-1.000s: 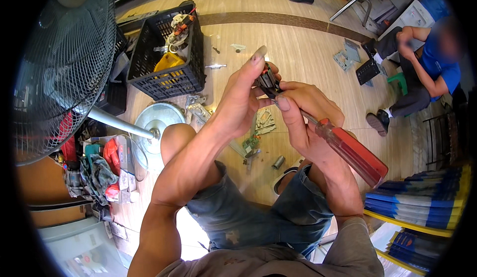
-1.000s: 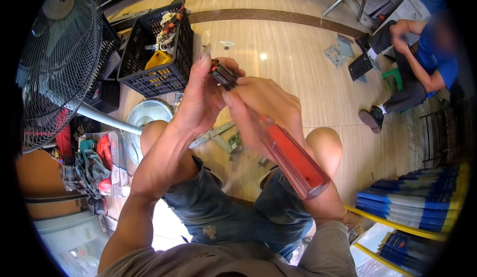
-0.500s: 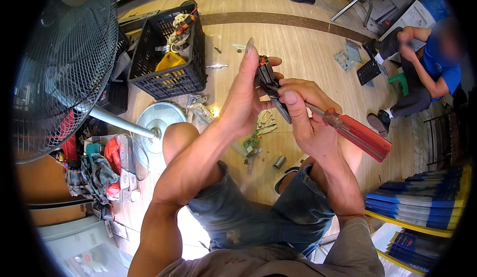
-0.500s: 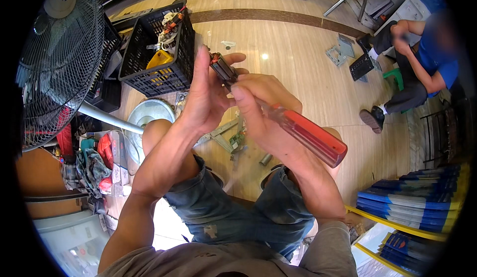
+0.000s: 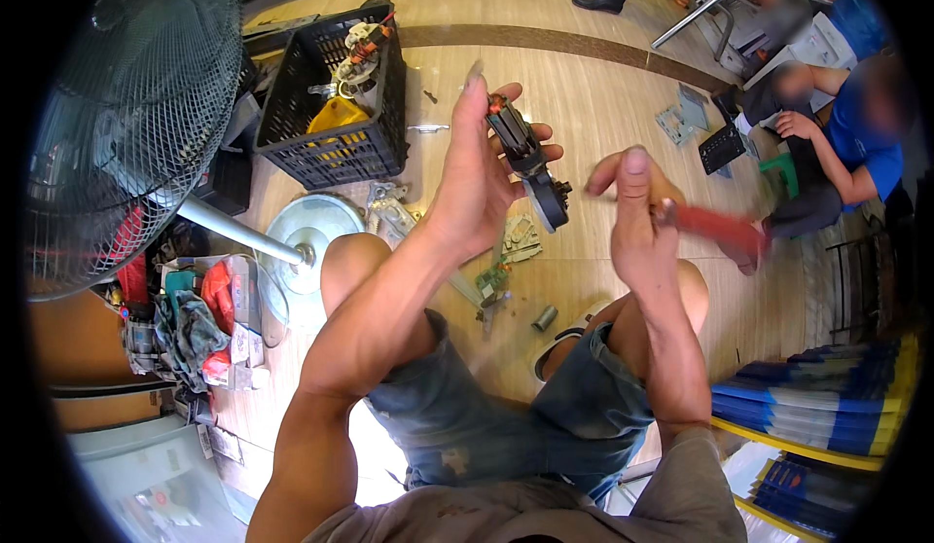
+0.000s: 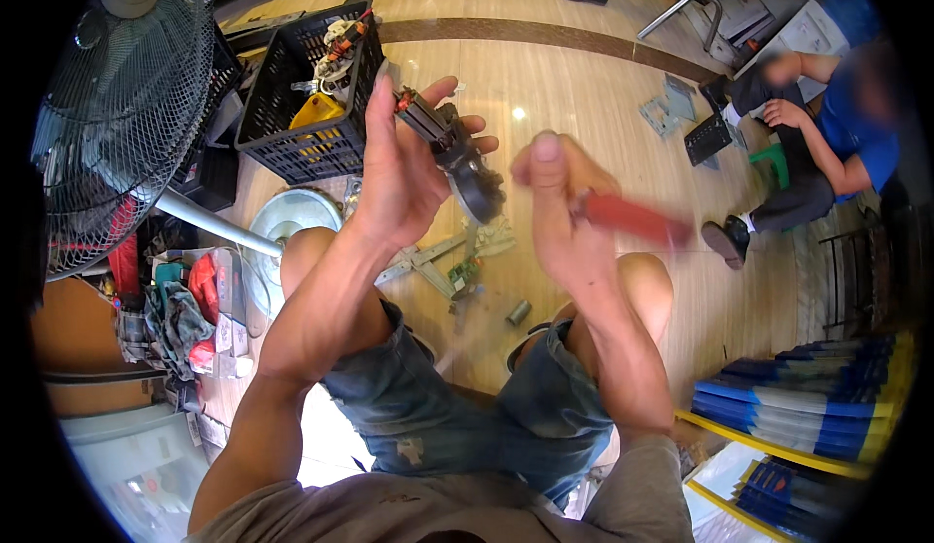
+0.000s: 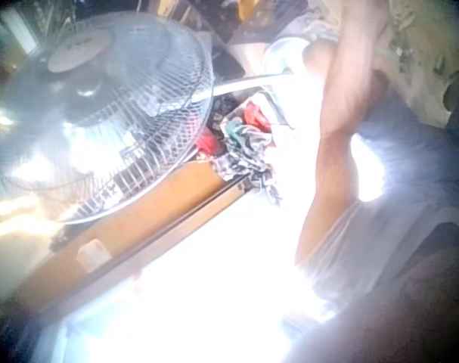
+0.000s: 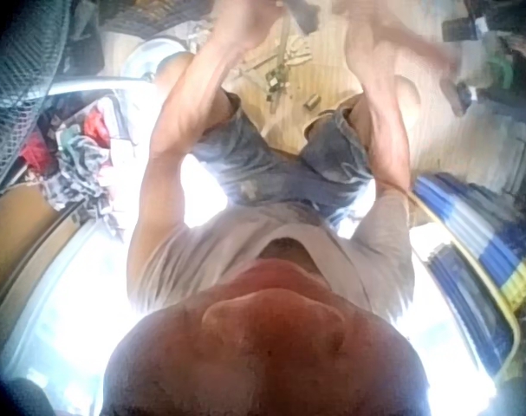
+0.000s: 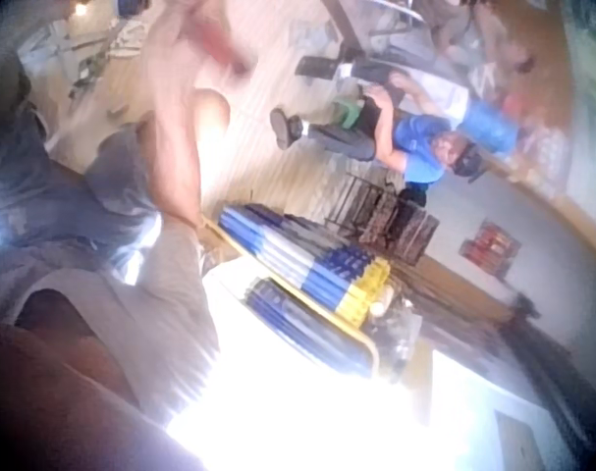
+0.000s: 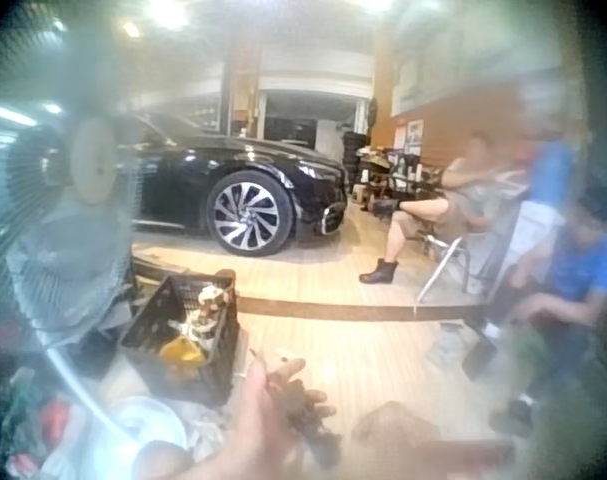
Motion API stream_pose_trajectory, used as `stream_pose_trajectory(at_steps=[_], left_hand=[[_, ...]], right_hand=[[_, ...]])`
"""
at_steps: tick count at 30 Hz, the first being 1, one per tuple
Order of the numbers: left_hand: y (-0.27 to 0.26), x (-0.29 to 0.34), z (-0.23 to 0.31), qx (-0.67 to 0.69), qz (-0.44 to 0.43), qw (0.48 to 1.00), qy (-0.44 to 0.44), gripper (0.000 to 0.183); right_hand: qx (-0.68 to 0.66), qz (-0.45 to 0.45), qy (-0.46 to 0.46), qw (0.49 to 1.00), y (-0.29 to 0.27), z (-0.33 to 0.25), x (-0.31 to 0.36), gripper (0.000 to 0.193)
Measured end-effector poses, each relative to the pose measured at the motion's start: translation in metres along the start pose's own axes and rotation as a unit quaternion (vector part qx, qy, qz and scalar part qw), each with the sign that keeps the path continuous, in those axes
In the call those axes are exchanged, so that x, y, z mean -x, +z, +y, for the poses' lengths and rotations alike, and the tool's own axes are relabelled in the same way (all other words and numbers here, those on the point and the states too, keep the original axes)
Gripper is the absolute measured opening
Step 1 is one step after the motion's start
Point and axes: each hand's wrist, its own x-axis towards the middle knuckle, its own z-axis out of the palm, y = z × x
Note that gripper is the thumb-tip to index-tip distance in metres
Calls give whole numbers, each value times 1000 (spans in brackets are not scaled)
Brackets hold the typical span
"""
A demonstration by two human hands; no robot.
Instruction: The person disassembles a small motor component by using a screwdriver to remove internal parts and then uses hands to extract a metal rotor and shaft assembly.
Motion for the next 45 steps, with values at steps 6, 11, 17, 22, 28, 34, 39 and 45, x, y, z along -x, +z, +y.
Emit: stream_pose_trajectory(at_steps=[6,11,17,22,28,34,39,45], left_hand=[[-3,-4,-4,10,-8,998,-61,86],[-11,-8,-10,-54,-25,997,-54,90],[3,3,-19,-27,-99,991,-86,63],[14,11,-18,-75,-62,993,-72,68],[-2,1,-20,-46,-146,983,-103,79],[12,2,-33,-62,-75,986,-137,73],[0,-3,-31,11,-135,971,-197,60],[2,-5,-27,-44,-73,991,-103,61]], right_hand=[[-13,25,-98,995,23,13,3,24],[-124,-35,71,989,21,13,0,35],[-145,-134,21,980,10,17,-7,43],[-212,-120,35,969,16,24,-7,35],[-297,-95,78,947,6,18,-12,27],[-321,-29,70,944,14,19,-8,28],[-287,-61,29,956,5,23,-10,28],[-226,-63,-61,970,-3,4,-3,45]])
